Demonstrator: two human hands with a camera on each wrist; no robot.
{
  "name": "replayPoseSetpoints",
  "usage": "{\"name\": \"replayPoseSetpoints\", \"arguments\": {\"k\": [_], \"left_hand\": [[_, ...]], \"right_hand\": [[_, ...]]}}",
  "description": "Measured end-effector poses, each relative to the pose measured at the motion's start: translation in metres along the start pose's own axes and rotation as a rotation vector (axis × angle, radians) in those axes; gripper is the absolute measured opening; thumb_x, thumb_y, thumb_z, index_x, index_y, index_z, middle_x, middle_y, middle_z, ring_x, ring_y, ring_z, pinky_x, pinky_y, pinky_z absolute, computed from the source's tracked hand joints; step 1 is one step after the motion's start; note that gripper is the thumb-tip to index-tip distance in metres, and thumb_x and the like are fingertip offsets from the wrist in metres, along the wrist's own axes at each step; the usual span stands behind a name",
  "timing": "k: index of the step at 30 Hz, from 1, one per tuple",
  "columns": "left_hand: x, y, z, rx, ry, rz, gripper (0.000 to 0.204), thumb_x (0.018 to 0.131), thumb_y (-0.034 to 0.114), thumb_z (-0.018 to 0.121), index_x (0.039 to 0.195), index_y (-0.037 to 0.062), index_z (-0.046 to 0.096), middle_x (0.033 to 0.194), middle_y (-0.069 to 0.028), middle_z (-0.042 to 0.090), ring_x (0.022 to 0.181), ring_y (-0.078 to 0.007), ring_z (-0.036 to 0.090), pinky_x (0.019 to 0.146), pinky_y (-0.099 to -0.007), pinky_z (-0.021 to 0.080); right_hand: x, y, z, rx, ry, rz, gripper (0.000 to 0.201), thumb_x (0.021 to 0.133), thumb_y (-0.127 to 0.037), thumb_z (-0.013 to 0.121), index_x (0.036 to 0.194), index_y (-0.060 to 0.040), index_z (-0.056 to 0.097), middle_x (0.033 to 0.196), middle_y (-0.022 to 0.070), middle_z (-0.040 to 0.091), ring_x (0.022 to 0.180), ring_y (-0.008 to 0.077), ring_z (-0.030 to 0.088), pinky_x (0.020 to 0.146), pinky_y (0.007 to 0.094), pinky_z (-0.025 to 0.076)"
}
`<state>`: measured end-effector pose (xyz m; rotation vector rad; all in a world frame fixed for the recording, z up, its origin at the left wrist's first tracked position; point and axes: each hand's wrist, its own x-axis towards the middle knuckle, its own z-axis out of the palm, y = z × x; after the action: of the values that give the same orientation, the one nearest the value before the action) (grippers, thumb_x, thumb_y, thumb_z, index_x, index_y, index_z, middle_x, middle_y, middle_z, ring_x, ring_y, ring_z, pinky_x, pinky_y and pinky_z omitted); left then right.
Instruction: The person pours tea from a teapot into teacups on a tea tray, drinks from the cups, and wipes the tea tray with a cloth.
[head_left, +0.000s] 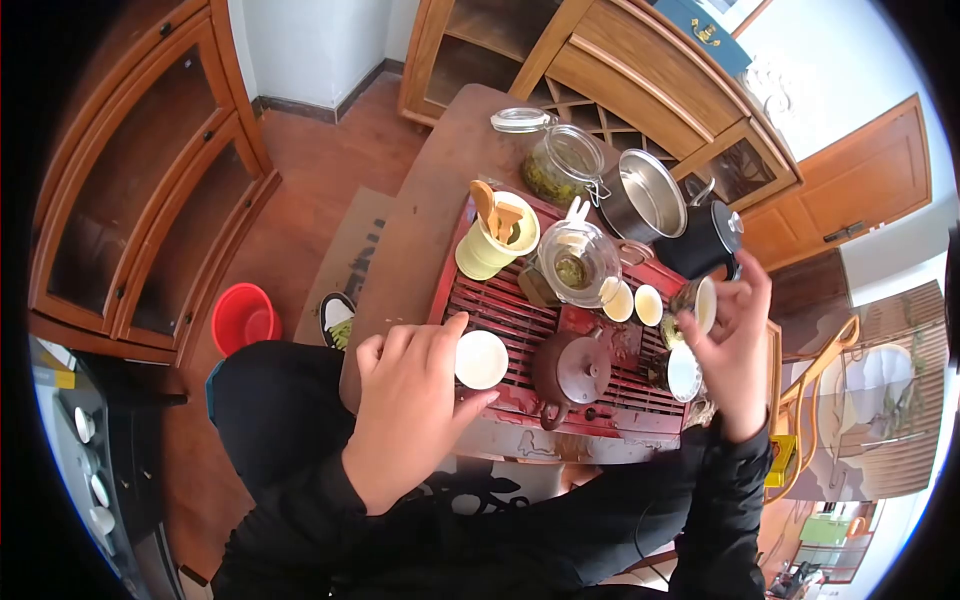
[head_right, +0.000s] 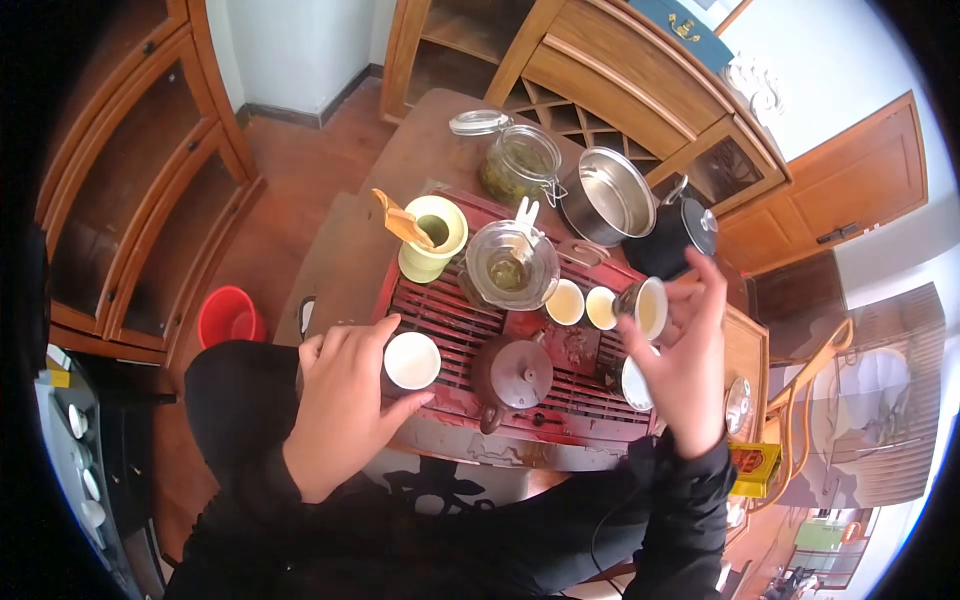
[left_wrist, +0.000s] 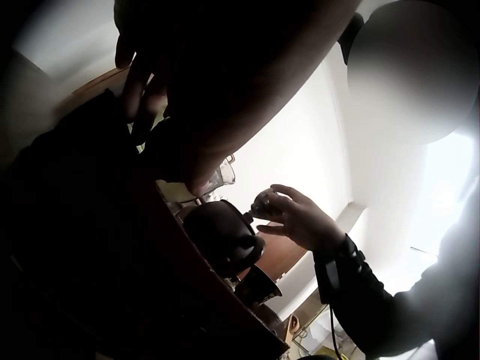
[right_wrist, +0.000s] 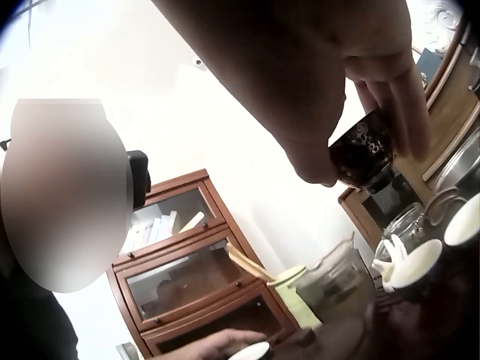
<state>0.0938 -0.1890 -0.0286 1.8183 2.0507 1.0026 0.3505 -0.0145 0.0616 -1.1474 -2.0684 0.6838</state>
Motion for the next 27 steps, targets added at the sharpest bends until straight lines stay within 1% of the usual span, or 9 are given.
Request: {"name": "replayPoseSetpoints", "arguments": {"k": [2,6,9,11,12,19,21,25,27], "left_hand": [[0.002,-0.002,0.0,0.0,0.0,-0.011,0.075,0.074,0.027,0.087,0.134,0.0009,0.05,0.12,-0.0145,0.063,0.114,-0.032,0.056,0.099,-0.0463,0.035],[0.002,-0.007,0.001,-0.021,-0.003,-0.007,0.068,0.076,0.026,0.085,0.131,0.0022,0.054,0.118,-0.0109,0.063,0.112,-0.0287,0.056,0.096,-0.045,0.035],[0.003,-0.008,0.001,-0.023,-0.002,-0.004,0.064,0.075,0.024,0.085,0.129,0.0035,0.057,0.115,-0.008,0.062,0.111,-0.0266,0.054,0.095,-0.0444,0.035],[0.003,-0.008,0.0,-0.022,-0.009,-0.014,0.062,0.075,0.023,0.085,0.128,0.0049,0.059,0.115,-0.0074,0.062,0.11,-0.0268,0.054,0.095,-0.0444,0.035],[0.003,-0.007,-0.002,-0.039,-0.022,-0.027,0.061,0.075,0.022,0.085,0.127,0.0056,0.059,0.116,-0.0078,0.062,0.113,-0.0274,0.054,0.096,-0.0444,0.035],[0.004,-0.009,-0.003,-0.055,-0.03,-0.034,0.058,0.075,0.021,0.084,0.126,0.0072,0.059,0.115,-0.0075,0.062,0.114,-0.027,0.055,0.097,-0.0435,0.034],[0.004,-0.01,-0.003,-0.059,-0.021,-0.029,0.058,0.075,0.021,0.084,0.126,0.0072,0.059,0.115,-0.0074,0.062,0.113,-0.0268,0.055,0.097,-0.0432,0.034],[0.003,-0.013,-0.001,-0.055,-0.01,-0.017,0.056,0.076,0.022,0.083,0.125,0.0073,0.059,0.115,-0.0072,0.062,0.112,-0.0264,0.055,0.096,-0.0426,0.035],[0.003,-0.013,-0.002,-0.051,-0.012,-0.016,0.056,0.077,0.022,0.083,0.125,0.0073,0.06,0.115,-0.0072,0.063,0.112,-0.0264,0.055,0.096,-0.0425,0.035]], "right_hand": [[0.024,-0.014,-0.002,0.018,-0.01,0.076,0.082,0.087,0.004,0.073,0.153,-0.0029,0.025,0.107,0.0092,0.055,0.093,0.0139,0.065,0.078,0.0247,0.055],[0.079,0.003,-0.001,-0.026,-0.03,0.038,0.076,0.088,-0.003,0.075,0.149,-0.0013,0.029,0.111,0.0107,0.057,0.095,0.0151,0.066,0.079,0.0273,0.056],[0.121,0.025,0.01,-0.061,-0.064,-0.036,0.071,0.087,-0.011,0.078,0.142,0.0015,0.036,0.113,0.0144,0.061,0.098,0.0198,0.068,0.082,0.031,0.056],[0.15,0.044,0.021,-0.379,-0.031,-0.21,0.069,0.084,-0.018,0.081,0.135,0.0039,0.041,0.114,0.018,0.064,0.1,0.0253,0.068,0.087,0.0351,0.055],[0.161,0.049,0.03,-0.381,-0.028,-0.236,0.07,0.081,-0.023,0.082,0.132,0.0057,0.043,0.113,0.0219,0.067,0.102,0.0327,0.069,0.09,0.0386,0.054],[0.214,0.067,0.076,-0.623,-0.222,-0.208,0.074,0.078,-0.022,0.082,0.132,0.0086,0.041,0.114,0.0294,0.067,0.106,0.0433,0.067,0.093,0.0434,0.054],[0.216,0.056,0.088,-0.692,-0.194,-0.281,0.067,0.077,-0.02,0.082,0.127,0.0049,0.044,0.114,0.0262,0.067,0.104,0.0425,0.068,0.091,0.0466,0.054],[0.217,0.038,0.102,-1.176,-0.244,-0.331,0.06,0.076,-0.014,0.079,0.125,-0.0039,0.045,0.111,0.0165,0.067,0.106,0.0367,0.066,0.085,0.0464,0.052],[0.218,0.035,0.107,-1.362,-0.214,-0.566,0.052,0.078,-0.012,0.075,0.123,-0.0068,0.05,0.111,0.0096,0.064,0.108,0.0292,0.062,0.086,0.0414,0.049]]}}
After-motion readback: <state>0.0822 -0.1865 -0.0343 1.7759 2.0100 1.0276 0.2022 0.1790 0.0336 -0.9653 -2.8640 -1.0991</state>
